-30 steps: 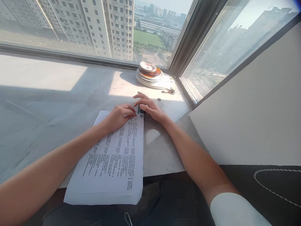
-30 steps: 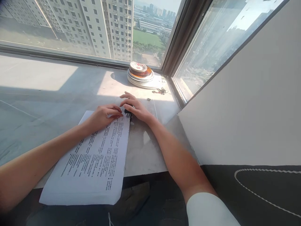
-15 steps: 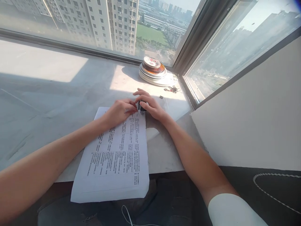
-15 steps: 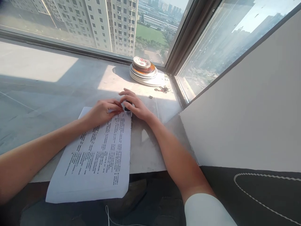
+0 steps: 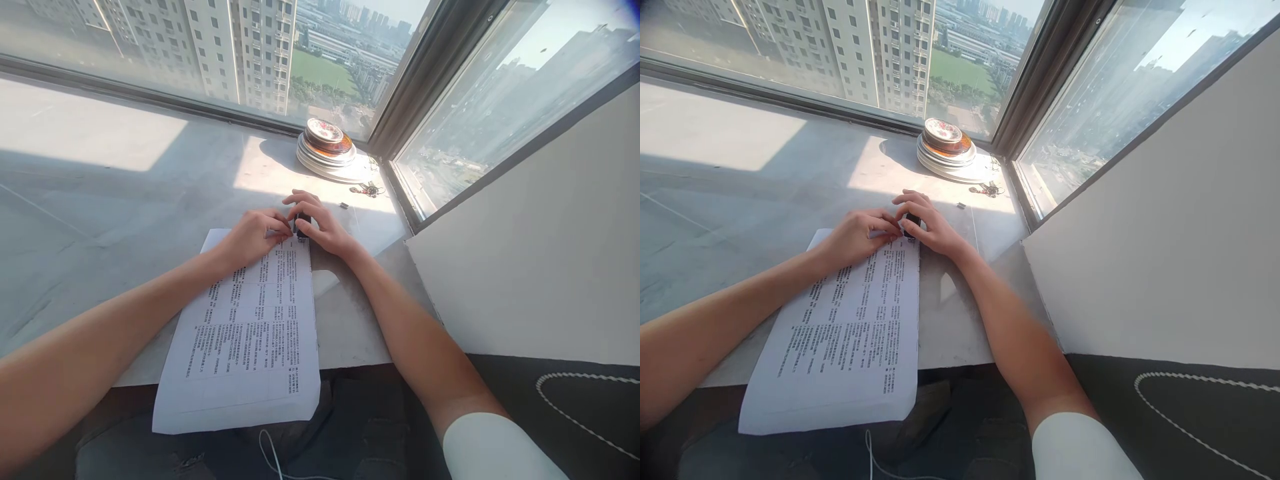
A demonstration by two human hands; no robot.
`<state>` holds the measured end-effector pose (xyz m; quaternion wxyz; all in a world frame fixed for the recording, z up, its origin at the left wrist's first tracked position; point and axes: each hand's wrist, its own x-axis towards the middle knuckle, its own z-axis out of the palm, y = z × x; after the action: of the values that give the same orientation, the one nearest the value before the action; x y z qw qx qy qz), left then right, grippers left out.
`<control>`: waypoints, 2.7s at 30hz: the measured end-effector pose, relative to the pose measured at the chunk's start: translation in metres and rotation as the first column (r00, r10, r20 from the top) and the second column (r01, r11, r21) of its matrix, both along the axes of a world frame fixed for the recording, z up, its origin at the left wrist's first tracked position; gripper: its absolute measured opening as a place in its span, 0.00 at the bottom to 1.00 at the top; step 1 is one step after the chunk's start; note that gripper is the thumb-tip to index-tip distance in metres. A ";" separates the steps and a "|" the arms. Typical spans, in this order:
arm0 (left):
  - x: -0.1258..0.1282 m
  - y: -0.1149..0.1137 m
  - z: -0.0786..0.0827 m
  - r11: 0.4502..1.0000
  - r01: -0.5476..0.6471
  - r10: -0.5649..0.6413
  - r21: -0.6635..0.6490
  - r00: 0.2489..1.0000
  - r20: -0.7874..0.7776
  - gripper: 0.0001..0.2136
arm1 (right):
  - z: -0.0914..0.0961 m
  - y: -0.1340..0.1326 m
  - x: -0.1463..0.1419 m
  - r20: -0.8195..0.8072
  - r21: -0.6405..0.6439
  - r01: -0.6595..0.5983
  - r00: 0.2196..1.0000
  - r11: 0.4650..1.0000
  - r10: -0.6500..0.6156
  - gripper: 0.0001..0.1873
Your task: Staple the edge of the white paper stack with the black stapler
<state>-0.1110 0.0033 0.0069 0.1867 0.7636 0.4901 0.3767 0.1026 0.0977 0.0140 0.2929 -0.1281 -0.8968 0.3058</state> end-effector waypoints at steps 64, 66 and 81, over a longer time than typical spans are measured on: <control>-0.005 0.002 -0.006 0.998 -0.017 0.019 -0.059 0.999 0.037 0.10 | -0.008 -0.007 -0.004 0.122 0.223 0.000 0.992 0.975 -0.028 0.18; -0.006 0.002 -0.006 0.999 -0.010 0.011 -0.048 1.000 0.029 0.10 | -0.006 -0.005 -0.004 0.073 0.166 0.013 0.997 0.986 -0.026 0.15; -0.007 -0.002 -0.002 0.999 0.000 -0.001 -0.048 1.000 -0.013 0.10 | -0.012 0.012 -0.001 -0.113 0.146 0.320 0.946 0.936 -0.305 0.15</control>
<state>-0.1181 0.0017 0.0052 0.2020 0.7613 0.5002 0.3598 0.1019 0.1097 0.0023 0.3868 -0.2309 -0.8730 0.1867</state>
